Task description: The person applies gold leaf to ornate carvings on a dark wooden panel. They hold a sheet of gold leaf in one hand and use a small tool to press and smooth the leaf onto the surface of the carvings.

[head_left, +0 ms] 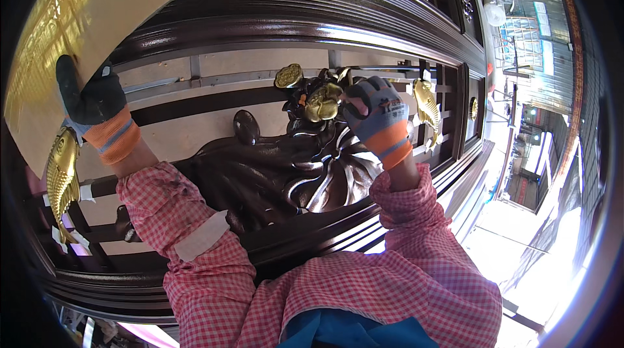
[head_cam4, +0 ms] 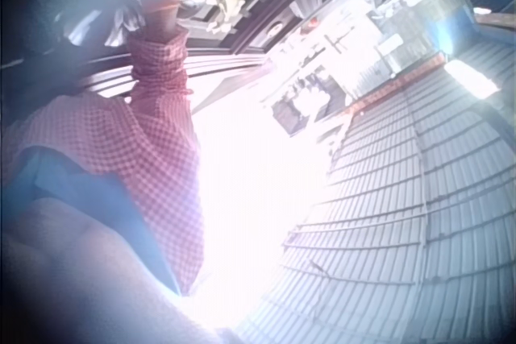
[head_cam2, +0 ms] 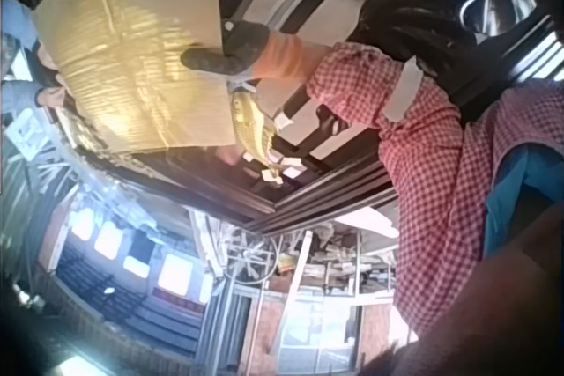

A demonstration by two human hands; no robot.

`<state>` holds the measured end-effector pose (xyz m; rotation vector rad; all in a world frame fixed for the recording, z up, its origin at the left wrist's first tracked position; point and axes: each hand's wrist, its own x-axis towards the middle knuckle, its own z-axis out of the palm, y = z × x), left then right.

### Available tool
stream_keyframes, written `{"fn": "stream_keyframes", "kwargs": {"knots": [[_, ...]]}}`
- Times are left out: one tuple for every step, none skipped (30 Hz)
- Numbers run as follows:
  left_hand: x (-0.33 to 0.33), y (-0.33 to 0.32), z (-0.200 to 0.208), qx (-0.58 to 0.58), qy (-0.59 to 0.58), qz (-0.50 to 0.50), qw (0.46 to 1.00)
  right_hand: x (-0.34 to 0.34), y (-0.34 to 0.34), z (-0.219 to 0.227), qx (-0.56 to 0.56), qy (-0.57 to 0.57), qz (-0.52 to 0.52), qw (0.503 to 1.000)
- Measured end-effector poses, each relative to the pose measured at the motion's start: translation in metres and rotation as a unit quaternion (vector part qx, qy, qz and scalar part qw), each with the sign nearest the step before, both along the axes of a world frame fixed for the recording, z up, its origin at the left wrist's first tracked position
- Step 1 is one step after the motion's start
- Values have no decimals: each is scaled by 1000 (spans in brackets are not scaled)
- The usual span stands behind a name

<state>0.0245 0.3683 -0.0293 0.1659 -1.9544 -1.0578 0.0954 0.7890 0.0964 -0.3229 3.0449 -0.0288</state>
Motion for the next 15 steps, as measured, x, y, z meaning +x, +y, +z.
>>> {"fn": "stream_keyframes", "kwargs": {"knots": [[0,0,1,-8,-6,13,1000,-4,-6,4,-17,25,25,999],[-1,-1,1,-16,-10,27,999,-8,-18,8,-66,7,-7,998],[1,-7,-6,25,-22,13,999,-11,-29,7,-68,12,26,997],[0,-7,-8,57,-25,-4,998,-17,-39,5,-67,18,55,996],[-1,-7,-10,90,-29,-19,995,-21,-45,2,-66,25,84,994],[0,-6,-9,112,-26,-30,993,-22,-43,-11,-68,33,90,993],[1,-8,-11,136,-29,-40,990,-24,-38,-15,-35,25,72,997],[-1,-9,-12,159,-30,-51,985,-27,-33,-15,-1,17,53,998],[-1,-15,-15,183,-37,-57,981,-30,-31,-16,30,7,38,999],[-1,-20,-19,184,-39,-58,980,-28,-32,-14,31,8,27,999],[0,-24,-23,185,-42,-60,980,-28,-37,-12,4,17,44,999],[-1,-22,-23,166,-41,-61,983,-26,-41,-11,-20,27,58,998],[-1,-20,-22,160,-34,-60,985,-25,-44,-10,-44,36,72,996],[0,-18,-22,154,-28,-58,986,-28,-37,-21,-15,37,97,994],[-1,-10,-14,161,-17,-56,985,-29,-37,-17,25,11,71,997]]}}
